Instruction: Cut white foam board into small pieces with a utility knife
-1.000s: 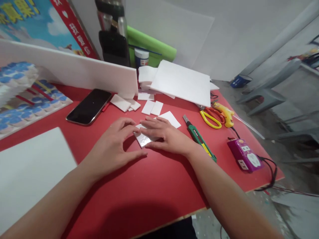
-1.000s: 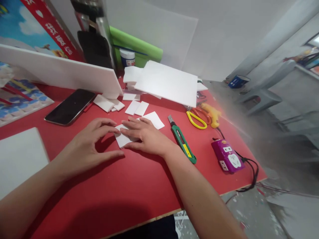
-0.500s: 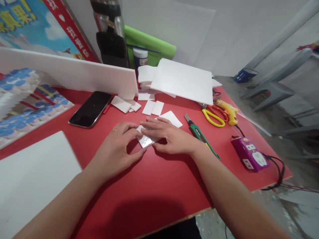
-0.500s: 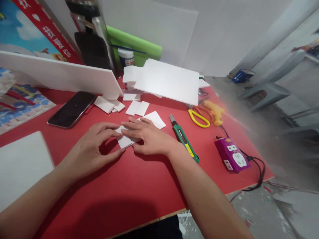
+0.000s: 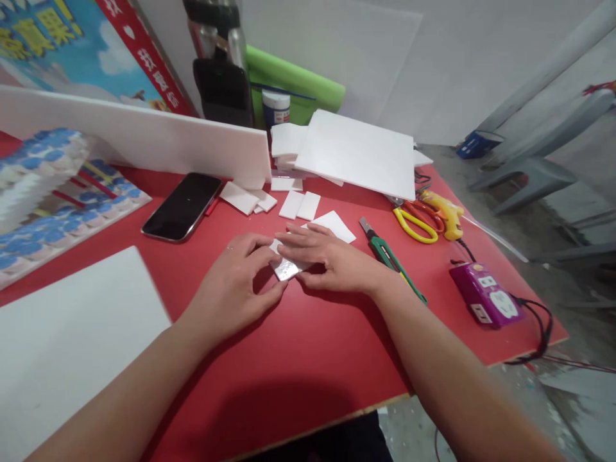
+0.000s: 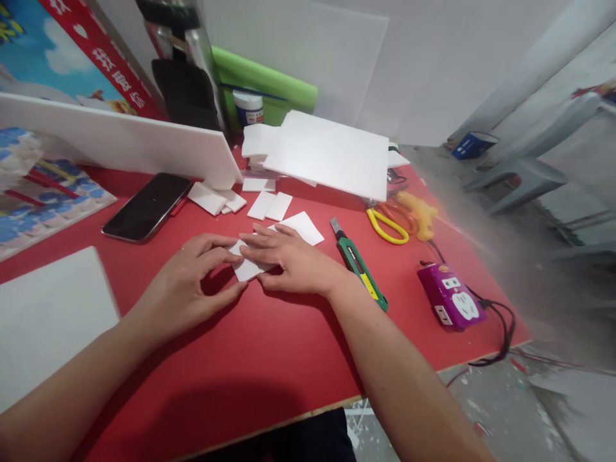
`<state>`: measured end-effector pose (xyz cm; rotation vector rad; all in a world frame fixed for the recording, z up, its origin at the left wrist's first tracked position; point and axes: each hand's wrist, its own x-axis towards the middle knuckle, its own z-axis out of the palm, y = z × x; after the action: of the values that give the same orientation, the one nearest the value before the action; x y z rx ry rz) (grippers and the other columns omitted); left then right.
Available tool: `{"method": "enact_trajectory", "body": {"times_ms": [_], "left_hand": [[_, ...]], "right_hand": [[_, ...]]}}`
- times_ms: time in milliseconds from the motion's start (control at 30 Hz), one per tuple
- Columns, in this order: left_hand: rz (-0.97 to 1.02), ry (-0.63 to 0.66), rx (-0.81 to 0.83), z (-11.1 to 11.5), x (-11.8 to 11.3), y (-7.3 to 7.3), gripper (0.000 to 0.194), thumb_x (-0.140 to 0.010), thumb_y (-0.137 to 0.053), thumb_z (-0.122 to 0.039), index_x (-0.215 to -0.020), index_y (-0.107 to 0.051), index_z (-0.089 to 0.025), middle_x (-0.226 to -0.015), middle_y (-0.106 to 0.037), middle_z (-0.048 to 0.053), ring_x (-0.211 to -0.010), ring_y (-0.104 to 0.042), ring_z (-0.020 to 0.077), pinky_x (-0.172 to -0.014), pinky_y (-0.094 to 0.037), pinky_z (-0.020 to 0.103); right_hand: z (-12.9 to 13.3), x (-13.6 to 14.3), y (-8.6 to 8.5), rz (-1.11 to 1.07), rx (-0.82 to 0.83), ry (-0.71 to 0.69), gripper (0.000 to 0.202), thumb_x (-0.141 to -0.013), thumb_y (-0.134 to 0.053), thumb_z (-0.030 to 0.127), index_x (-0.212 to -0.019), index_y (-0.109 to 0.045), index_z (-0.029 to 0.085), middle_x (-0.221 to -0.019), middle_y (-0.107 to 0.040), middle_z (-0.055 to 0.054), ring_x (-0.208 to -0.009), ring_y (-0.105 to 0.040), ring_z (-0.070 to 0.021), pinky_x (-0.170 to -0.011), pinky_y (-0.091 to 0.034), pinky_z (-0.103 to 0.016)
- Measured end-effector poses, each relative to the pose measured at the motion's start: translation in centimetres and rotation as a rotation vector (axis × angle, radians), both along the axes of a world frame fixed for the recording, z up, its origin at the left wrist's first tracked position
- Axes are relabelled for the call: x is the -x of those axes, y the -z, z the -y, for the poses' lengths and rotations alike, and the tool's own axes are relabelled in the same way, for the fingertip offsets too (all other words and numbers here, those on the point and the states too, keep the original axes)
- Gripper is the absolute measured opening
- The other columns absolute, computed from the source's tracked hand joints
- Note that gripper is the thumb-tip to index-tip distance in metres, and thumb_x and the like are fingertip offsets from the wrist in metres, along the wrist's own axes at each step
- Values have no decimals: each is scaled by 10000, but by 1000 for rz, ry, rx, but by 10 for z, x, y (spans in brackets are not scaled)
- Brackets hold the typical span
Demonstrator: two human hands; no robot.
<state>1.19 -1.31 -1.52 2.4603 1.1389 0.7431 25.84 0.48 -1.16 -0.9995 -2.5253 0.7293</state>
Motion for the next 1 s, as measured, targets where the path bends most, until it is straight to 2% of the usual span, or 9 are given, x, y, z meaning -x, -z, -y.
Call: {"method": "enact_trajectory", "body": {"times_ms": [167,400,500,633,767,867,933,1000], "left_hand": [[0,-5,-6,0,-1,-1,163,-951,-642,-304,-1060,-682,-190,-1257,-655,126,-1158,-645,304,-964,-547,442],[-10,19,-21,-1,1,-1,177,-974,-621,-325,-1083,-687,-202,-1256,-661,115,-1167,-644,296,-976,-547,440],[-8,47,45,-4,5,-6,210,-959,-623,-329,-1113,-703,-211,-1277,-660,107,-1169,-658,289,-1006,-551,444],[5,44,153,-9,12,-9,310,-879,-561,-200,-1121,-751,-236,-1321,-668,85,-1192,-678,283,-1042,-560,447],[82,-18,191,-14,12,-3,395,-815,-492,-116,-1041,-787,-249,-1341,-686,67,-1241,-672,291,-1064,-569,476],[283,-101,239,-17,11,1,369,-835,-506,-127,-1079,-762,-232,-1328,-691,79,-1219,-694,279,-1056,-600,477],[477,-228,211,-18,11,1,347,-856,-536,-140,-1126,-735,-225,-1285,-695,81,-1137,-724,257,-1010,-635,461],[580,-381,121,-17,13,-3,324,-869,-554,-134,-1124,-729,-233,-1240,-702,67,-1087,-728,239,-953,-659,442]], "right_hand": [[-2,-1,-2,-4,1,-23,579,-977,-612,170,-1546,-602,280,-1674,-482,-58,-1620,-335,-268,-1341,-181,-562],[-2,0,3,5,-21,-4,585,-949,-662,174,-1525,-622,271,-1673,-488,-63,-1627,-320,-266,-1342,-192,-551],[-2,0,5,5,-34,-6,599,-931,-671,152,-1518,-631,263,-1678,-480,-71,-1632,-306,-278,-1342,-194,-557],[-2,-1,8,-6,-56,-11,604,-926,-661,142,-1516,-632,265,-1674,-481,-75,-1629,-314,-280,-1337,-203,-572],[-2,-2,9,-8,-38,-15,630,-924,-658,145,-1533,-613,305,-1688,-458,-45,-1630,-309,-276,-1343,-186,-582],[-3,-3,10,-22,-34,-22,638,-922,-658,150,-1539,-608,304,-1680,-468,-51,-1619,-335,-282,-1342,-196,-593],[-3,-3,11,-37,-38,-17,632,-923,-656,153,-1534,-612,307,-1667,-488,-52,-1611,-355,-277,-1341,-205,-593],[-2,-3,11,-44,-35,-12,632,-918,-659,148,-1530,-615,299,-1667,-489,-55,-1610,-355,-270,-1344,-206,-581]]}}
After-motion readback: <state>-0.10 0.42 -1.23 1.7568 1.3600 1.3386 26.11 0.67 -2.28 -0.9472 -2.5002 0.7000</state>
